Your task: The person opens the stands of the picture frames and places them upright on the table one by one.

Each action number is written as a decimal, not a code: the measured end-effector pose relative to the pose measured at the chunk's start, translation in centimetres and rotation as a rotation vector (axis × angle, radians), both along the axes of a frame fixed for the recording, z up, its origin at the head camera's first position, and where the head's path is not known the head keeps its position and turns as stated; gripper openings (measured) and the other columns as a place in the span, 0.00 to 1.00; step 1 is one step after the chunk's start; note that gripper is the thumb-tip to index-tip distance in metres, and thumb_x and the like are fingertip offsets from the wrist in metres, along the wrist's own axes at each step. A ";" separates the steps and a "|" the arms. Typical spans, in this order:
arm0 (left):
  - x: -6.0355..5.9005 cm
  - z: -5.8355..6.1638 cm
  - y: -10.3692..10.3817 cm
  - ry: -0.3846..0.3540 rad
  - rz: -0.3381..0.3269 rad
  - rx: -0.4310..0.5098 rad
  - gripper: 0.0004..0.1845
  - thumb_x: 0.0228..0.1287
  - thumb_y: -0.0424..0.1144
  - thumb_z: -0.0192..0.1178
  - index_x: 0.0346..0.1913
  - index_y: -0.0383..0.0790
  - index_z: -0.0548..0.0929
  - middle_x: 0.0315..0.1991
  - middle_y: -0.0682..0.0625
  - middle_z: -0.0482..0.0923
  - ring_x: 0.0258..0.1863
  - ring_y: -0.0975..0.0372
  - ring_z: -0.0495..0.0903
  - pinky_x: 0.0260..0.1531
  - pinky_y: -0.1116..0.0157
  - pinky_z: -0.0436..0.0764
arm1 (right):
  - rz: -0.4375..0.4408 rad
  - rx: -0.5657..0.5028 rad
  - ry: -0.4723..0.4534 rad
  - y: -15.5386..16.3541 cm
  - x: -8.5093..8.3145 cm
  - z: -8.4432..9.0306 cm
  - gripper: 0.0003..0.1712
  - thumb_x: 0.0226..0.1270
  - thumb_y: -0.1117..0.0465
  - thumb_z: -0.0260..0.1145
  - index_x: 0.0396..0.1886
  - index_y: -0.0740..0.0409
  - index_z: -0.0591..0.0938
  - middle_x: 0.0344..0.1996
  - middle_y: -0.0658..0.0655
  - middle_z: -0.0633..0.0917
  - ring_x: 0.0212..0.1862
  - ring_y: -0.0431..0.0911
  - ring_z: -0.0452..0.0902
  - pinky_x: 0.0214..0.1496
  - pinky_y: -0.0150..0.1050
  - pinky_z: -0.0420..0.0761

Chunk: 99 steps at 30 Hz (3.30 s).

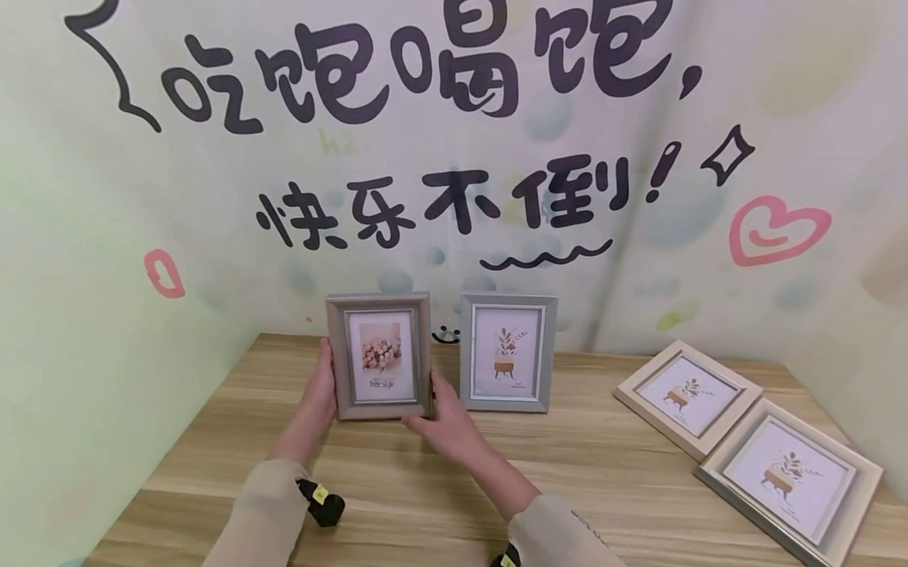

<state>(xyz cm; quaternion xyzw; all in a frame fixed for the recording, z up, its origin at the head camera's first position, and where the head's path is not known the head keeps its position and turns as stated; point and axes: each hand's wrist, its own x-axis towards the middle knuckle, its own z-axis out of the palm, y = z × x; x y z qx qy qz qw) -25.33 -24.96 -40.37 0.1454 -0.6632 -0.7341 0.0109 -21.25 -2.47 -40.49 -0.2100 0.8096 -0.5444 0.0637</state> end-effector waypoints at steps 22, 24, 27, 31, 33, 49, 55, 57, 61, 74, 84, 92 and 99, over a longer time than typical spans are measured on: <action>0.1 -0.1 0.4 -0.010 0.019 -0.001 0.41 0.76 0.65 0.26 0.80 0.43 0.43 0.82 0.41 0.38 0.81 0.48 0.39 0.81 0.53 0.40 | -0.032 0.011 -0.074 0.2 0.4 0.2 0.54 0.64 0.59 0.68 0.78 0.70 0.45 0.76 0.74 0.55 0.76 0.67 0.54 0.79 0.61 0.57; 0.0 -0.1 0.4 0.009 0.005 0.011 0.40 0.77 0.64 0.26 0.81 0.42 0.42 0.82 0.41 0.37 0.82 0.49 0.38 0.81 0.53 0.39 | -0.037 0.015 -0.078 0.2 0.4 0.2 0.54 0.64 0.59 0.68 0.78 0.70 0.45 0.77 0.73 0.54 0.77 0.67 0.53 0.79 0.61 0.55; -0.2 -0.2 0.4 0.042 -0.010 0.044 0.38 0.78 0.61 0.26 0.81 0.41 0.42 0.82 0.42 0.36 0.82 0.50 0.37 0.81 0.54 0.38 | -0.038 0.018 -0.075 0.2 0.4 0.1 0.55 0.64 0.59 0.69 0.78 0.70 0.45 0.77 0.73 0.53 0.77 0.67 0.51 0.79 0.61 0.54; -0.3 -0.3 0.4 0.059 -0.017 0.067 0.38 0.79 0.61 0.26 0.81 0.42 0.41 0.82 0.43 0.35 0.82 0.51 0.35 0.81 0.55 0.37 | -0.036 0.013 -0.068 0.2 0.2 -0.1 0.55 0.63 0.60 0.69 0.78 0.70 0.45 0.77 0.73 0.53 0.77 0.67 0.52 0.79 0.61 0.54; -0.3 -0.2 0.3 0.055 -0.020 0.065 0.38 0.78 0.62 0.27 0.81 0.42 0.42 0.82 0.43 0.36 0.82 0.50 0.36 0.81 0.54 0.38 | -0.033 0.007 -0.060 0.3 0.1 -0.3 0.55 0.64 0.61 0.69 0.78 0.70 0.45 0.77 0.73 0.54 0.76 0.67 0.54 0.79 0.61 0.55; 2.6 2.8 -0.5 0.276 0.234 -0.229 0.26 0.79 0.37 0.44 0.75 0.35 0.59 0.78 0.42 0.58 0.77 0.51 0.58 0.78 0.54 0.59 | 0.021 0.066 -0.113 4.2 1.5 -0.2 0.55 0.66 0.50 0.68 0.81 0.59 0.46 0.78 0.67 0.56 0.76 0.65 0.58 0.74 0.63 0.64; 4.0 4.2 -0.1 0.355 0.192 -0.254 0.26 0.78 0.37 0.47 0.75 0.38 0.61 0.77 0.45 0.60 0.77 0.52 0.59 0.78 0.55 0.60 | 0.079 0.037 -0.116 7.1 2.0 1.2 0.51 0.68 0.53 0.66 0.80 0.63 0.48 0.76 0.71 0.60 0.74 0.67 0.61 0.73 0.61 0.68; 4.4 4.8 0.3 0.364 0.147 -0.282 0.26 0.78 0.37 0.48 0.75 0.39 0.61 0.77 0.46 0.61 0.77 0.52 0.59 0.78 0.55 0.59 | 0.086 0.039 -0.106 8.0 2.3 1.7 0.50 0.69 0.53 0.65 0.80 0.62 0.48 0.75 0.71 0.61 0.74 0.66 0.61 0.73 0.62 0.68; 5.0 5.7 1.4 0.368 0.039 -0.342 0.26 0.78 0.39 0.48 0.75 0.40 0.62 0.76 0.45 0.62 0.76 0.52 0.61 0.78 0.53 0.60 | 0.081 0.046 -0.088 9.7 2.8 2.7 0.48 0.70 0.54 0.65 0.80 0.60 0.50 0.75 0.70 0.61 0.74 0.66 0.62 0.73 0.62 0.68; 6.5 8.0 8.0 0.421 -0.131 -0.412 0.25 0.73 0.37 0.56 0.70 0.39 0.70 0.70 0.38 0.70 0.71 0.46 0.68 0.73 0.50 0.67 | -0.006 0.099 0.035 17.6 4.5 3.7 0.42 0.70 0.56 0.65 0.76 0.65 0.58 0.70 0.75 0.67 0.68 0.70 0.68 0.68 0.63 0.72; 6.5 8.1 12.5 0.445 -0.242 -0.483 0.24 0.72 0.42 0.58 0.68 0.42 0.73 0.67 0.44 0.75 0.68 0.50 0.72 0.71 0.48 0.69 | -0.097 0.159 0.053 24.7 6.2 3.6 0.39 0.73 0.59 0.62 0.76 0.67 0.56 0.71 0.74 0.66 0.68 0.71 0.67 0.56 0.31 0.82; 5.4 6.9 16.6 0.492 -0.441 -0.466 0.23 0.72 0.40 0.58 0.66 0.39 0.74 0.67 0.43 0.75 0.68 0.47 0.73 0.70 0.46 0.70 | -0.207 0.295 0.093 30.1 7.9 2.9 0.36 0.74 0.57 0.61 0.75 0.63 0.58 0.70 0.72 0.68 0.63 0.34 0.75 0.49 0.21 0.77; 5.0 6.1 19.6 0.514 -0.585 -0.455 0.23 0.72 0.42 0.57 0.66 0.39 0.74 0.67 0.43 0.75 0.67 0.46 0.73 0.69 0.44 0.70 | -0.291 0.373 0.128 34.2 9.2 1.9 0.35 0.74 0.56 0.61 0.75 0.59 0.60 0.69 0.46 0.72 0.54 0.12 0.62 0.45 0.21 0.77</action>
